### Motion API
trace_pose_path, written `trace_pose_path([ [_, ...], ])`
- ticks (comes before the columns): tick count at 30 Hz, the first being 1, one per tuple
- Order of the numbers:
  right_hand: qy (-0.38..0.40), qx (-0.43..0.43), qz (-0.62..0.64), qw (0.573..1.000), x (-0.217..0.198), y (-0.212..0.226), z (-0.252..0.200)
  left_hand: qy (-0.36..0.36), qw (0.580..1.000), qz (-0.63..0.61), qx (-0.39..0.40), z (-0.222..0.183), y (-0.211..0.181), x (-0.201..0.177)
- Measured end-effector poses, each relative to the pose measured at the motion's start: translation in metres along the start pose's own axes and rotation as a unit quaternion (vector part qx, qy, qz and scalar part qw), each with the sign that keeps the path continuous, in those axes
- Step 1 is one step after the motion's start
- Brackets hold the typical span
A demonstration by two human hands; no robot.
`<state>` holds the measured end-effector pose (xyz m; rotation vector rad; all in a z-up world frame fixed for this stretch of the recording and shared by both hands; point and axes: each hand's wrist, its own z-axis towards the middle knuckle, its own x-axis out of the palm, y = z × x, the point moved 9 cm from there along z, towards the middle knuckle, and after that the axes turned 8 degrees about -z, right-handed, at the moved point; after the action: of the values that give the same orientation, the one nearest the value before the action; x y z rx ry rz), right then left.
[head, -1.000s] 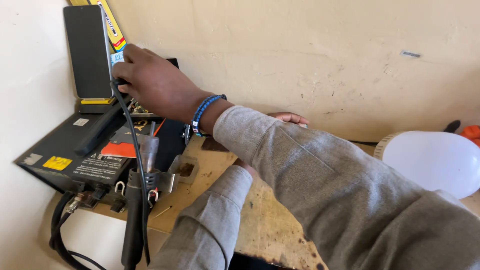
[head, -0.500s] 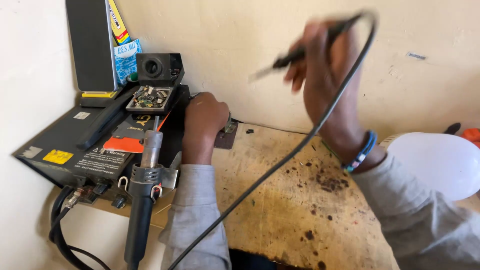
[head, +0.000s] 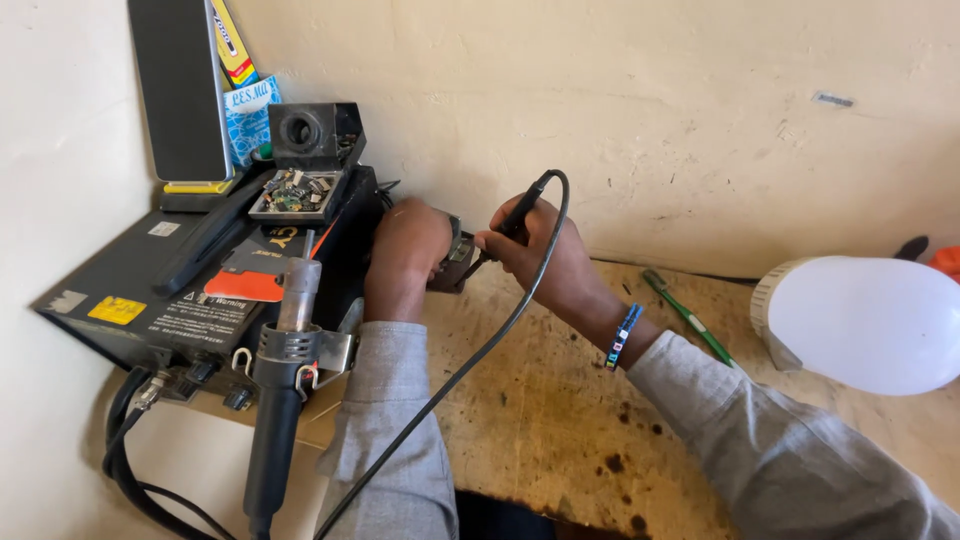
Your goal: Soldering a component onto a small circuit board at an electronics repair bench.
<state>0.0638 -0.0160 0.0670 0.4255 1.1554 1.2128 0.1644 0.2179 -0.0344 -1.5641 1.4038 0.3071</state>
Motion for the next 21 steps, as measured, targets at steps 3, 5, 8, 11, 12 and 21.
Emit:
trace_pose_path([
  [3, -0.004, -0.004, 0.044, 0.999, 0.002, 0.003, -0.001, 0.008, 1.0, -0.012, -0.011, 0.0, 0.005, 0.001],
  [5, 0.001, -0.001, 0.056, 0.998, 0.005, -0.003, -0.003, 0.013, 1.0, -0.012, -0.02, 0.003, 0.009, 0.002],
  [8, -0.024, -0.066, 0.026, 0.997, -0.003, -0.007, -0.001, 0.023, 0.999, -0.021, -0.032, 0.004, 0.011, 0.004],
  [11, -0.035, -0.078, 0.057, 0.995, 0.0, 0.004, -0.003, 0.028, 0.998, -0.033, -0.047, 0.01, 0.011, -0.002],
  [12, -0.022, -0.019, 0.12, 0.992, 0.0, -0.002, -0.007, 0.038, 0.997, -0.036, -0.053, 0.008, 0.01, 0.004],
  [21, -0.083, 0.007, 0.091, 0.992, -0.009, -0.055, 0.0, 0.069, 0.992, -0.063, -0.087, 0.018, 0.018, 0.015],
])
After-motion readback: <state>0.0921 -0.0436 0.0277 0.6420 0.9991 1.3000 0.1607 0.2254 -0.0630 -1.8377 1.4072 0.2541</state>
